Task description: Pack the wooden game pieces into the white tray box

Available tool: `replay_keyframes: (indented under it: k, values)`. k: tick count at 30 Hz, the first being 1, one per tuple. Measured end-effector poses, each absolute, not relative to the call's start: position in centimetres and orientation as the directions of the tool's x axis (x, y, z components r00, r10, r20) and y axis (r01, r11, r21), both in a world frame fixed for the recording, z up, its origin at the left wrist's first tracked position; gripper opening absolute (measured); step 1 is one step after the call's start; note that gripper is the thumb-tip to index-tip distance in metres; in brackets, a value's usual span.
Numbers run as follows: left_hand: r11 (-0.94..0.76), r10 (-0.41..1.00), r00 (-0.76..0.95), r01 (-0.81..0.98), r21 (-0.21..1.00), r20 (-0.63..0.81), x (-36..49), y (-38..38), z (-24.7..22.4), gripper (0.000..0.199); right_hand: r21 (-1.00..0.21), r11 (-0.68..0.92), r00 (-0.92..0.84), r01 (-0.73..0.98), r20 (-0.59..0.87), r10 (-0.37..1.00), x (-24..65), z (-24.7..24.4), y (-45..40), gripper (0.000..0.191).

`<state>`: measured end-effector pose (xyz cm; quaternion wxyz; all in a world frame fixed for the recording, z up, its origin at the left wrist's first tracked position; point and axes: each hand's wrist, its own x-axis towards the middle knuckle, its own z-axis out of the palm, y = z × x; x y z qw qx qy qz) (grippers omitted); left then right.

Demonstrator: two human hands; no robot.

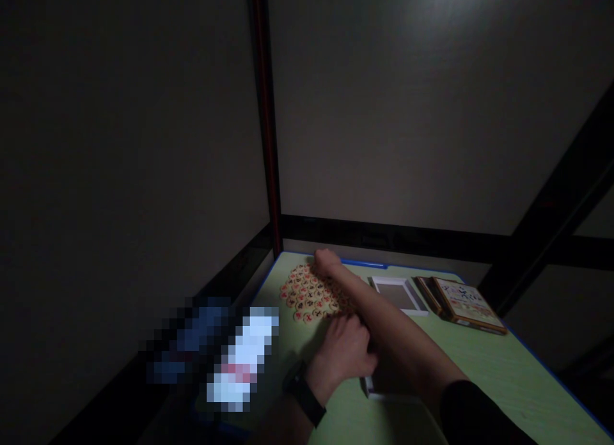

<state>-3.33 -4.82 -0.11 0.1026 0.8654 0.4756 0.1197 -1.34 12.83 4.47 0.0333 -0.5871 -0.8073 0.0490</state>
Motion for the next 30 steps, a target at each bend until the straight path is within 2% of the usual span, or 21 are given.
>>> replay_keyframes:
  k: [3,7,10,12,14,18,20,23,26,28,30]
  values:
    - [-0.528,0.849,0.507,0.796,0.295,0.151,-3.5,-5.0,0.0,0.044,-0.162,0.339,-0.334,0.927,0.063,0.941,0.0,5.2,12.2,0.028]
    - [-0.519,0.855,0.472,0.782,0.345,0.216,-3.8,-5.1,0.9,0.059,-0.236,0.416,-0.384,0.878,0.17,0.908,4.1,6.0,10.0,0.03]
    - [-0.452,0.885,0.358,0.811,0.371,0.297,-3.8,-5.0,1.5,0.05,-0.289,0.459,-0.397,0.84,0.251,0.883,8.7,5.6,7.0,0.029]
    - [-0.4,0.895,0.261,0.83,0.389,0.362,-3.6,-4.7,1.5,0.044,-0.452,0.542,-0.395,0.708,0.384,0.835,11.7,4.6,4.4,0.025]
    - [-0.4,0.877,0.218,0.826,0.397,0.429,-3.4,-4.6,1.2,0.044,-0.621,0.56,-0.348,0.549,0.44,0.828,14.0,3.2,1.8,0.023]
    - [-0.581,0.761,0.33,0.73,0.361,0.558,-3.1,-4.5,0.2,0.036,-0.855,0.453,-0.22,0.252,0.406,0.887,15.5,0.5,-2.0,0.034]
    - [-0.667,0.695,0.396,0.668,0.332,0.6,-3.1,-4.6,-0.3,0.033,-0.922,0.361,-0.194,0.139,0.332,0.923,15.1,-0.5,-2.9,0.043]
    - [-0.706,0.661,0.411,0.625,0.334,0.628,-3.2,-4.4,-0.7,0.027,-0.964,0.264,-0.196,0.033,0.253,0.947,14.2,-1.3,-3.2,0.05]
    - [-0.664,0.719,0.351,0.601,0.445,0.599,-3.3,-3.8,-1.0,0.024,-0.963,0.269,-0.198,-0.003,0.264,0.944,14.1,-1.5,-3.1,0.046]
    - [-0.588,0.797,0.272,0.555,0.588,0.54,-3.3,-3.2,-1.3,0.023,-0.957,0.291,-0.198,-0.012,0.288,0.937,14.6,-1.4,-2.9,0.044]
    - [-0.479,0.877,0.202,0.428,0.766,0.436,-3.3,-2.6,-1.5,0.022,-0.944,0.331,-0.182,0.002,0.325,0.928,15.4,-1.1,-2.8,0.045]
